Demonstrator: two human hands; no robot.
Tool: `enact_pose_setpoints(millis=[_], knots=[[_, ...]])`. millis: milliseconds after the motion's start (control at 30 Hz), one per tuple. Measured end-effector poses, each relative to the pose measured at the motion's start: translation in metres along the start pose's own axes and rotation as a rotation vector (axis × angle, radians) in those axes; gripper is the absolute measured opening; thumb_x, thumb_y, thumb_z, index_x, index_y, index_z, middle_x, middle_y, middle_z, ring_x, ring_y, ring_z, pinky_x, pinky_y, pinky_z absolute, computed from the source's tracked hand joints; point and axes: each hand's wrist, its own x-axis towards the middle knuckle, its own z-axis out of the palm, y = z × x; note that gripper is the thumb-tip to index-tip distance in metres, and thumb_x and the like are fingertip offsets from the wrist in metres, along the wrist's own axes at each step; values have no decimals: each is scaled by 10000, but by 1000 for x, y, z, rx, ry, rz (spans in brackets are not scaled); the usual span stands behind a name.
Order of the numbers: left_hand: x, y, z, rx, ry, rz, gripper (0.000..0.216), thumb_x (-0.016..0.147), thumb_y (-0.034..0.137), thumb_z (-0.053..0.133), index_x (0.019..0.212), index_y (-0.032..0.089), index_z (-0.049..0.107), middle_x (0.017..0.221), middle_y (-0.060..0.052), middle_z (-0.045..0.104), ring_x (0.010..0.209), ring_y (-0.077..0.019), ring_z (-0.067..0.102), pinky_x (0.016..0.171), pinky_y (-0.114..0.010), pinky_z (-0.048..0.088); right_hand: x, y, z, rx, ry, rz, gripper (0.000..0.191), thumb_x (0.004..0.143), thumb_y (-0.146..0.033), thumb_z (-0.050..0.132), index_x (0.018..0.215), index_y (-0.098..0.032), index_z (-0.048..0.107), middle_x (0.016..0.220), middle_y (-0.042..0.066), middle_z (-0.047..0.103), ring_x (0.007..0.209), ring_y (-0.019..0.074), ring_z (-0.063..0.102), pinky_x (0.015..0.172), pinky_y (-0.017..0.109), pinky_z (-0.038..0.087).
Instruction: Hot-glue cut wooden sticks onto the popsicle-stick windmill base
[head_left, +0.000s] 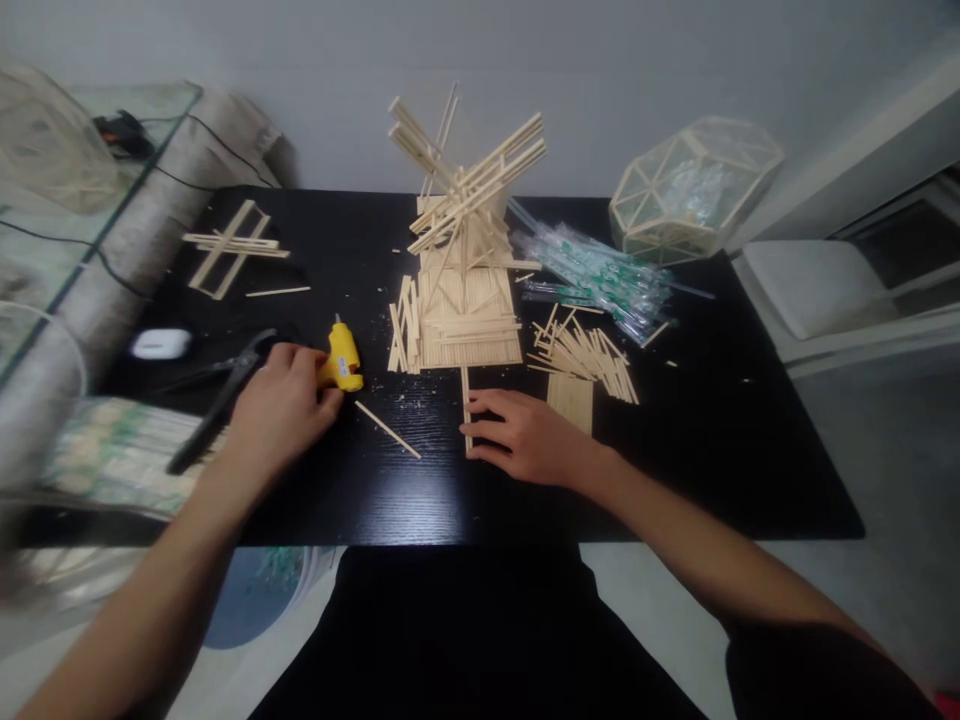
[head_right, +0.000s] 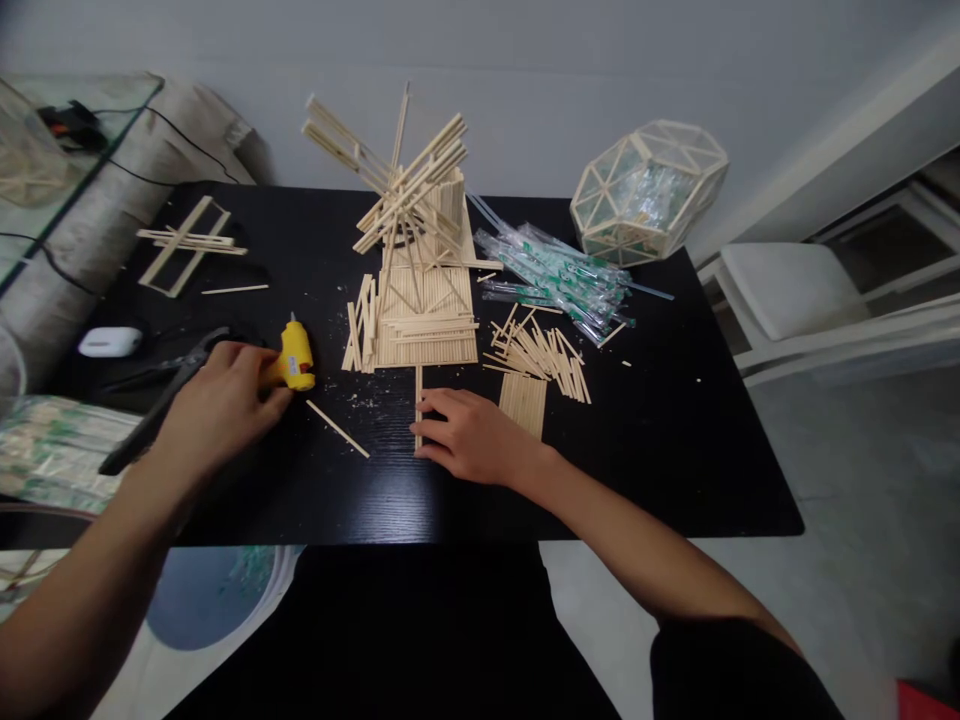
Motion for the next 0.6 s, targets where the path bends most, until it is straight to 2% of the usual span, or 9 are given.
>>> enact_pose_setpoints(millis=[67, 133, 233, 367, 600], knots=[[-5, 1, -8, -37, 45, -41, 442, 947, 429, 456, 1270, 155, 583, 1276, -207, 600, 1034, -397, 682, 846, -499, 553, 1, -1, -1, 10, -12, 6, 215, 1030, -284, 683, 1143, -138, 794, 1227, 148, 718, 1297, 278, 655, 1117, 450, 567], [-10, 1, -13, -108, 108, -51, 378, 987, 460, 422, 1199, 191, 583, 1172, -155, 624, 1024, -367, 675, 817, -459, 537, 2, -1, -2, 12, -25, 8, 223, 1034, -284, 677, 1154, -134, 791, 1267, 163, 706, 1293, 281, 655, 1116, 458, 566], [-15, 6, -12, -354, 182, -8, 364, 1016, 519, 438, 1126, 212, 600, 979, -72, 630, 903, -280, 675, 769, -392, 514, 3, -2, -3, -2, -27, 7, 234, 1040, -294, 667, 1158, -133, 790, 1310, 174, 699, 1287, 285, 659, 1107, 467, 572], [-16, 25, 3, -651, 145, 100, 354, 984, 542, 549, 1079, 219, 655, 851, -28, 674, 728, -209, 660, 675, -340, 498, 3, -3, -3, -7, -20, -3, 219, 1040, -284, 664, 1152, -142, 789, 1344, 168, 713, 1313, 293, 651, 1107, 494, 576], [-8, 49, 22, -687, 65, 176, 502, 952, 666, 533, 788, 212, 669, 693, -35, 681, 597, -203, 629, 568, -319, 456, 3, -3, -3, -36, -16, -8, 214, 1043, -301, 663, 1148, -159, 783, 1347, 141, 723, 1311, 284, 659, 1118, 477, 571]])
